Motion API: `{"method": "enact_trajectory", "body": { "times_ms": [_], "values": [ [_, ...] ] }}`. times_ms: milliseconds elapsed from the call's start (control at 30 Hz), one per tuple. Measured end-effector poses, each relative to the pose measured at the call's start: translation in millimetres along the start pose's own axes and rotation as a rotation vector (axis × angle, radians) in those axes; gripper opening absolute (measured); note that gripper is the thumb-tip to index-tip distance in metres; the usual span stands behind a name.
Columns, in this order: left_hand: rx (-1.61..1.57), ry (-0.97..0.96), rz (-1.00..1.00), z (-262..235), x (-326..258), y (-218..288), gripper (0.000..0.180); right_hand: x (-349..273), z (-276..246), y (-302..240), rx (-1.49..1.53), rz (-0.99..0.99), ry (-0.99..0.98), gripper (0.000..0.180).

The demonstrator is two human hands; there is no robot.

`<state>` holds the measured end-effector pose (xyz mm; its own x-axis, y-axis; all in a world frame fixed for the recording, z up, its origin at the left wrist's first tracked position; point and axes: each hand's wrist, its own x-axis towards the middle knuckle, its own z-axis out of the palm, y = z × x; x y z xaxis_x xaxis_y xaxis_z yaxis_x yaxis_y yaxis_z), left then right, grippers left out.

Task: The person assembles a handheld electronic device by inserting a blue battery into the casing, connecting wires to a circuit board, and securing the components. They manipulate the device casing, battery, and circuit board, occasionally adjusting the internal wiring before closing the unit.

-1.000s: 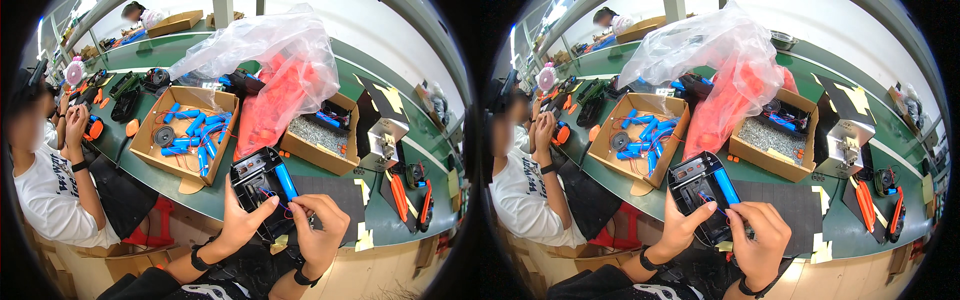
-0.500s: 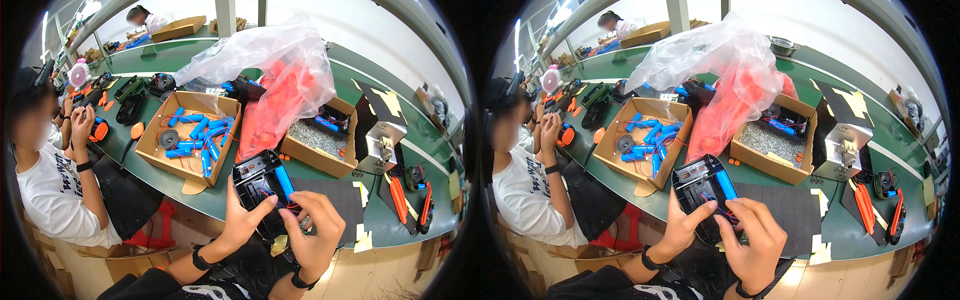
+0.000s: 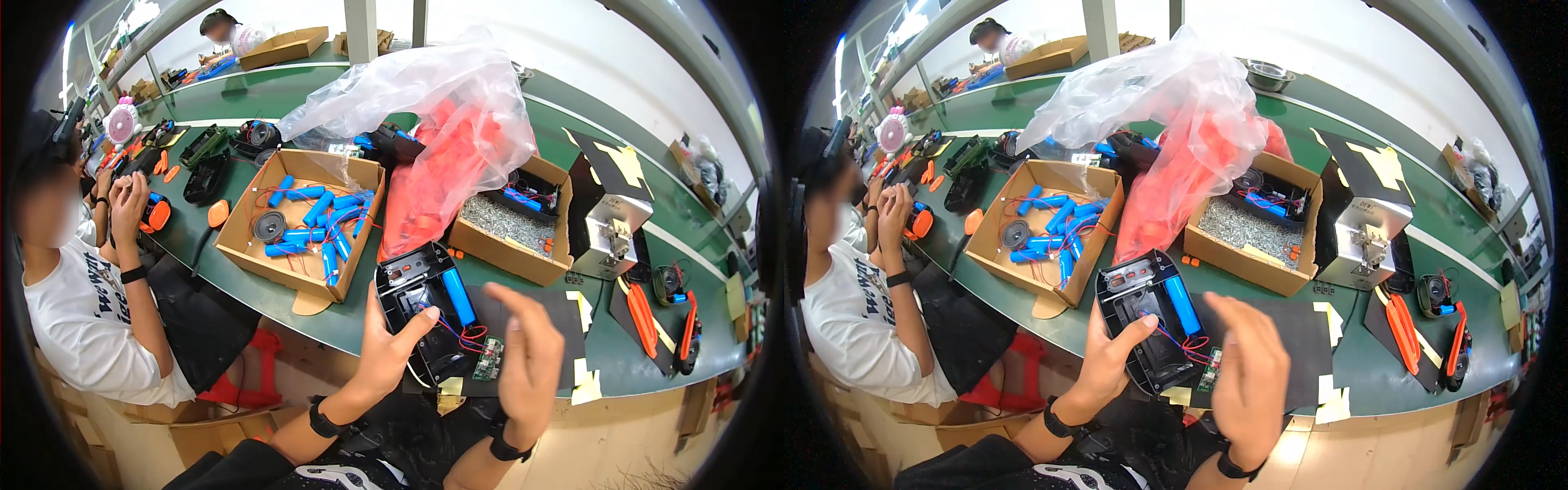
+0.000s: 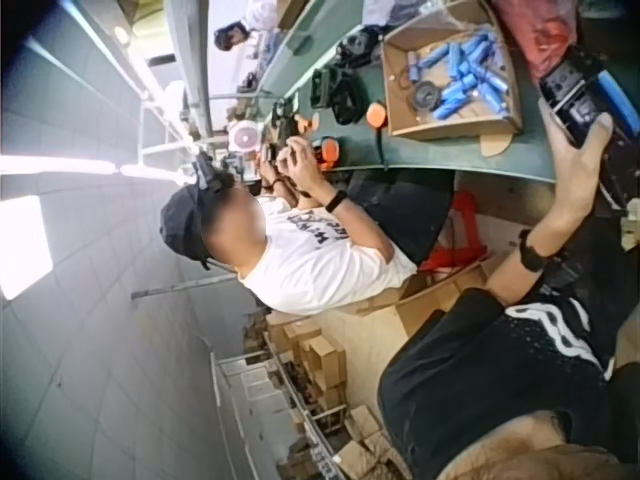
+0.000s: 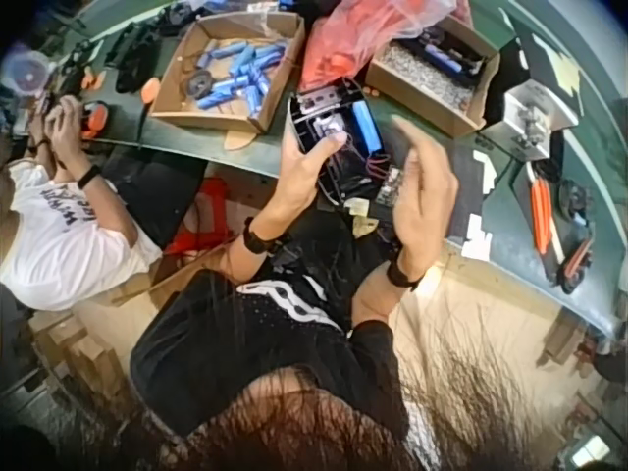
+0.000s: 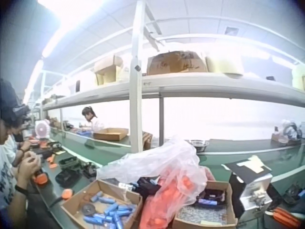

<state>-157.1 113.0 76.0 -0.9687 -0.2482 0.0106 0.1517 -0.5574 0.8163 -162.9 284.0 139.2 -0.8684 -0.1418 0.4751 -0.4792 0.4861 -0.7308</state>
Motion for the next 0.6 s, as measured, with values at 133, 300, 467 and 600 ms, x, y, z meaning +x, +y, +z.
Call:
{"method": "enact_trajectory", "body": {
  "times_ms": [133, 300, 467, 600],
  "values": [
    [0.027, -0.024, 0.0, -4.9, 1.7, -3.9, 0.061, 1.6, -25.5, -4.6, -0.073, 0.076, -0.031, 0.029],
    [-0.027, -0.034, -0.025, -1.1, 0.5, 0.3, 0.058, -19.2, -28.4, 4.7, -0.071, 0.184, -0.277, 0.057],
    [0.042, -0.056, 0.028, -1.7, 1.7, -2.0, 0.053, -43.8, -20.6, 9.3, 0.118, 0.397, -0.108, 0.037],
    [0.142, -0.11, 0.034, -2.4, 5.7, 1.4, 0.047, -43.3, -22.9, 6.6, 0.249, 0.288, -0.026, 0.024]
  ]
}}
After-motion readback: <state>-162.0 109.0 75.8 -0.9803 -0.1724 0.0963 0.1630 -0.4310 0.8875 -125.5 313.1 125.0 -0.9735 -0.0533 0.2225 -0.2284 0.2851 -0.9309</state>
